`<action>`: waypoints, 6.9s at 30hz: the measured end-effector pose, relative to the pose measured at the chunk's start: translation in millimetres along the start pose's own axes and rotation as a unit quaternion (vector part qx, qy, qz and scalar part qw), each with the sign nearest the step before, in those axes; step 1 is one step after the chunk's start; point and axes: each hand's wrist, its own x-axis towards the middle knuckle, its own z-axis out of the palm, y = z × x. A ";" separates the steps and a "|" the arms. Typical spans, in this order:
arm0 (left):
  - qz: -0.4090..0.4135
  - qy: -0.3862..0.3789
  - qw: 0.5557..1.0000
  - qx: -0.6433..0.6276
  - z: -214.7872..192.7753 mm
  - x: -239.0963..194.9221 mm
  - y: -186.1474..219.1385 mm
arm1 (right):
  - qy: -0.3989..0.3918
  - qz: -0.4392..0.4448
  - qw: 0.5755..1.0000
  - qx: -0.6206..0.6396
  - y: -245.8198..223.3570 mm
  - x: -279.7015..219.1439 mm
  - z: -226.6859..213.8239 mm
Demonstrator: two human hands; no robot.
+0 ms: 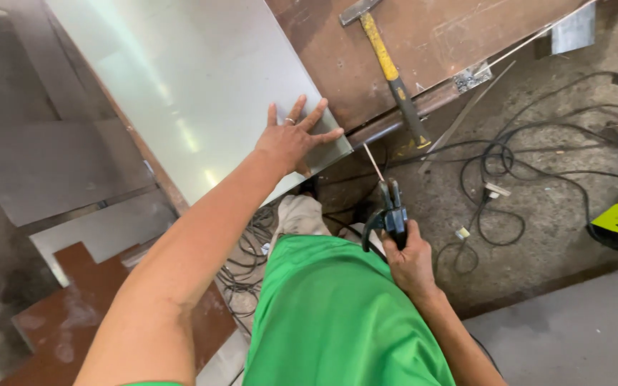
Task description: Measure and assemble metal parts to create a tray.
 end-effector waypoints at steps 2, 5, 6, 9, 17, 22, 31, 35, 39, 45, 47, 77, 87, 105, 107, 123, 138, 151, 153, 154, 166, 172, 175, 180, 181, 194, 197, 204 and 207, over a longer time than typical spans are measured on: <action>-0.003 0.009 1.000 0.006 7.2 6.7 2.5 | 0.007 0.001 1.000 -0.008 12.1 -2.5 0.8; -0.008 0.026 1.000 -0.002 11.0 2.9 -0.1 | 0.005 0.026 0.999 -0.021 3.8 -2.6 0.8; -0.002 0.035 0.999 -0.011 11.2 2.8 1.1 | 0.007 0.053 0.998 -0.025 -1.1 -3.3 -1.2; 0.006 0.040 0.999 -0.001 9.0 2.0 2.2 | 0.008 0.035 0.999 -0.019 0.8 -3.8 -1.8; 0.012 0.023 1.000 -0.003 9.9 6.3 -0.1 | 0.022 -0.006 1.000 -0.020 14.0 -3.2 6.8; 0.016 0.019 1.000 0.004 2.7 1.1 -0.5 | 0.023 -0.002 0.999 -0.022 16.1 -2.8 10.3; 0.022 0.003 0.999 -0.023 0.9 0.5 -1.2 | 0.063 0.032 0.996 0.047 -20.5 24.7 16.0; 0.020 0.012 0.999 -0.024 1.0 0.6 -2.3 | 0.088 -0.028 0.988 0.127 -60.4 64.8 26.6; 0.022 0.009 0.999 -0.037 3.9 2.3 -5.1 | 0.173 -0.243 0.951 -0.074 -90.5 100.2 39.9; 0.039 0.029 0.997 -0.066 4.5 2.1 -11.7 | 0.165 -0.161 0.968 -0.095 -81.1 124.9 70.6; 0.047 0.050 0.995 -0.069 12.8 1.4 -10.3 | 0.174 -0.122 0.971 -0.106 -66.8 129.2 77.2; -0.401 0.313 0.801 -0.317 29.5 14.0 -364.3 | 0.092 0.055 0.978 -0.180 131.8 205.0 31.6; -0.144 0.312 0.920 -0.188 30.4 52.2 -237.9 | 0.105 0.087 0.974 -0.179 -54.9 149.5 72.0; 0.114 0.210 0.968 -0.078 46.3 33.8 -23.7 | 0.083 0.060 0.993 0.050 -60.1 146.2 84.5; 0.114 0.212 0.968 -0.065 48.8 29.2 -20.9 | 0.073 0.075 0.991 0.087 -62.2 144.1 83.3; 0.111 0.222 0.968 -0.035 48.7 31.4 -18.3 | 0.110 0.004 0.989 0.096 -42.1 152.4 97.5; 0.116 0.240 0.964 -0.024 52.4 31.4 -20.3 | 0.097 0.027 0.989 0.104 -41.9 145.2 97.3; 0.111 0.264 0.958 0.005 64.3 41.6 -24.8 | 0.095 -0.019 0.992 0.086 -25.1 -3.4 31.5; 0.097 0.257 0.961 -0.017 60.8 40.9 -23.0 | 0.072 0.048 0.991 0.100 -17.8 -20.1 40.1; 0.099 0.255 0.962 -0.015 61.0 40.0 -22.2 | 0.073 0.050 0.991 0.102 -16.0 -23.3 44.4; 0.078 0.228 0.970 -0.033 50.4 36.8 -17.0 | 0.048 -0.024 0.996 0.070 -20.4 -25.7 56.8; 0.071 0.214 0.973 -0.038 46.0 35.1 -13.8 | 0.052 -0.024 0.997 0.059 -19.0 -24.0 58.1; 0.073 0.216 0.973 -0.031 47.5 35.9 -14.5 | 0.067 -0.048 0.995 0.058 -17.6 -23.4 59.2; 0.072 0.214 0.974 -0.030 43.3 33.3 -12.4 | 0.044 -0.022 0.998 0.048 -17.1 -21.8 59.0; 0.071 0.214 0.974 -0.030 43.3 33.0 -12.2 | 0.044 -0.023 0.998 0.048 -16.8 -21.8 59.1; 0.064 0.177 0.982 -0.012 36.7 30.8 -9.5 | 0.027 0.004 0.997 0.066 -16.3 -20.4 56.2; 0.081 0.222 0.972 -0.011 47.6 37.2 -14.6 | 0.035 -0.021 0.998 0.056 -11.2 -19.7 59.9; 0.084 0.232 0.969 -0.015 50.4 36.7 -16.4 | 0.042 -0.015 0.997 0.060 -14.5 -22.5 53.5; 0.089 0.237 0.967 -0.009 51.6 36.7 -16.8 | 0.029 0.034 0.997 0.067 -11.0 -25.4 54.9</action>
